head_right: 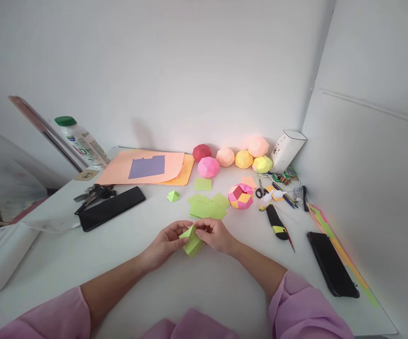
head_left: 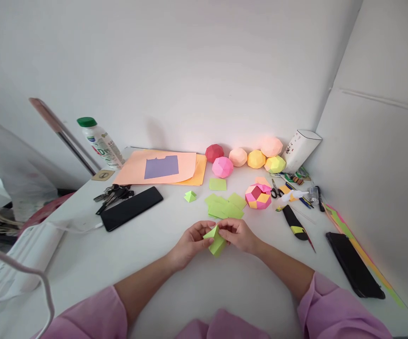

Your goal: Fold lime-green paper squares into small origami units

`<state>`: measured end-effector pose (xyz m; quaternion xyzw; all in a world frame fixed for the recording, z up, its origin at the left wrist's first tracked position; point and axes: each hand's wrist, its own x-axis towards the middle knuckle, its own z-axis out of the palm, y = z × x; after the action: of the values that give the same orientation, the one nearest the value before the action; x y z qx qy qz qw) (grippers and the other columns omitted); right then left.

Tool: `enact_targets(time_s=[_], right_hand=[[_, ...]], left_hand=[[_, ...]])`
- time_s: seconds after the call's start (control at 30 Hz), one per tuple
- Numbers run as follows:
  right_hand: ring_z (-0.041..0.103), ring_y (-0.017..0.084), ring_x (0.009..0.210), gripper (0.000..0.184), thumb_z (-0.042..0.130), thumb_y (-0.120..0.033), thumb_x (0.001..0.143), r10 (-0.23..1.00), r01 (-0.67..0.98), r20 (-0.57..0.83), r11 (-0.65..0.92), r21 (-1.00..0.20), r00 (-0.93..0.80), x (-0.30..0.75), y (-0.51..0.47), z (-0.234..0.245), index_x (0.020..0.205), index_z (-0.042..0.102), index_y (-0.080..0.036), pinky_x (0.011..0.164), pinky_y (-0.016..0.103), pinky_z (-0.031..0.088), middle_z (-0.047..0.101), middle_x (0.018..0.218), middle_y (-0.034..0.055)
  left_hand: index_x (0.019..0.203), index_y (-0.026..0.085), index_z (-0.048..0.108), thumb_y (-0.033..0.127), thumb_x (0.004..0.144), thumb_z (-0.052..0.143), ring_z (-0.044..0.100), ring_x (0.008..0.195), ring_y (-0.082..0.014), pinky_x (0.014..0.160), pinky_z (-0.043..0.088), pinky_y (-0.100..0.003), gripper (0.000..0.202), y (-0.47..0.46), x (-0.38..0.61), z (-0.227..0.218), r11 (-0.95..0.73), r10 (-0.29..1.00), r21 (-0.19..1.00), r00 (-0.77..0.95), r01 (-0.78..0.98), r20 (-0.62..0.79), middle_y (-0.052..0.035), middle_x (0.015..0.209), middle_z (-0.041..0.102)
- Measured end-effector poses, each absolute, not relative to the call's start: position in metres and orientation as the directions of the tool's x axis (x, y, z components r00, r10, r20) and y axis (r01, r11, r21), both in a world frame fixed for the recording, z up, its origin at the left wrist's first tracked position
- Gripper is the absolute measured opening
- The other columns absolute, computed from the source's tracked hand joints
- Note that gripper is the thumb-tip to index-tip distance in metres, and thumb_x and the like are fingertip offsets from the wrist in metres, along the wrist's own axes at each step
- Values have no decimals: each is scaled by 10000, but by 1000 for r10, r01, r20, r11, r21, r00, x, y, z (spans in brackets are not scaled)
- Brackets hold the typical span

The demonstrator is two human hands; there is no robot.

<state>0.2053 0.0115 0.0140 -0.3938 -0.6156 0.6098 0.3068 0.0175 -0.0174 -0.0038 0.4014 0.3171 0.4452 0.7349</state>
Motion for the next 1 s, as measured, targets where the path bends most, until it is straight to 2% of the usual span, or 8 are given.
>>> enact_targets(time_s=[0.13,0.23,0.33,0.4,0.5,0.6,0.8,1.0], right_hand=[[436,73,540,275,627,-367,769,866,139,-155,-100,-985,-476,207,13,12,937,642,-150,454,197,341,570,708,-1],[409,63,517,315,618,-412,775,844,127,-179,-132,-983,-505,208,15,9,952,632,-152,442,194,333,540,685,-14],[422,69,516,320,663,-434,731,794,164,-211,-142,-976,-570,209,18,8,857,621,-142,424,189,349,512,642,-25],[437,70,499,322,674,-441,717,787,184,-226,-145,-972,-574,209,19,6,781,592,-136,417,188,362,510,603,-30],[466,72,474,334,648,-459,735,817,151,-218,-161,-975,-533,210,20,4,764,563,-137,411,188,376,522,576,-32],[471,69,453,335,663,-457,720,846,104,-206,-178,-978,-492,209,20,1,764,555,-143,392,182,366,513,568,-44],[436,60,410,337,677,-455,705,816,146,-236,-186,-972,-528,210,21,2,739,554,-143,376,181,350,474,520,-65],[462,62,444,361,671,-467,713,781,154,-219,-159,-975,-584,210,21,5,701,499,-150,393,173,377,501,541,-51]], left_hand=[[1047,208,548,281,731,704,561,763,-140,709,450,-280,360,-21,20,-5,188,957,909,276,-372,-85,-9,838,569],[1013,205,516,308,765,665,545,790,-138,704,455,-274,307,-22,22,-7,107,974,933,226,-344,-29,-14,877,550],[942,209,467,318,789,635,537,777,-128,684,459,-271,253,-21,22,-9,74,980,931,199,-357,-2,-10,901,532],[902,218,420,313,796,625,534,753,-119,667,456,-265,250,-22,21,-10,78,980,925,198,-373,-3,5,870,520],[879,226,383,315,798,614,540,752,-122,676,454,-272,261,-24,21,-7,107,958,924,286,-367,3,10,838,532],[943,235,393,321,787,619,539,727,-122,675,455,-281,288,-26,21,-2,117,935,940,355,-320,4,10,821,548],[1069,239,442,370,767,644,553,739,-122,652,464,-270,386,-28,23,-2,46,955,965,294,-258,33,-4,864,542],[1020,197,467,442,748,637,577,543,-126,515,468,-273,404,-26,24,-8,118,976,980,201,-162,-84,30,692,548]])
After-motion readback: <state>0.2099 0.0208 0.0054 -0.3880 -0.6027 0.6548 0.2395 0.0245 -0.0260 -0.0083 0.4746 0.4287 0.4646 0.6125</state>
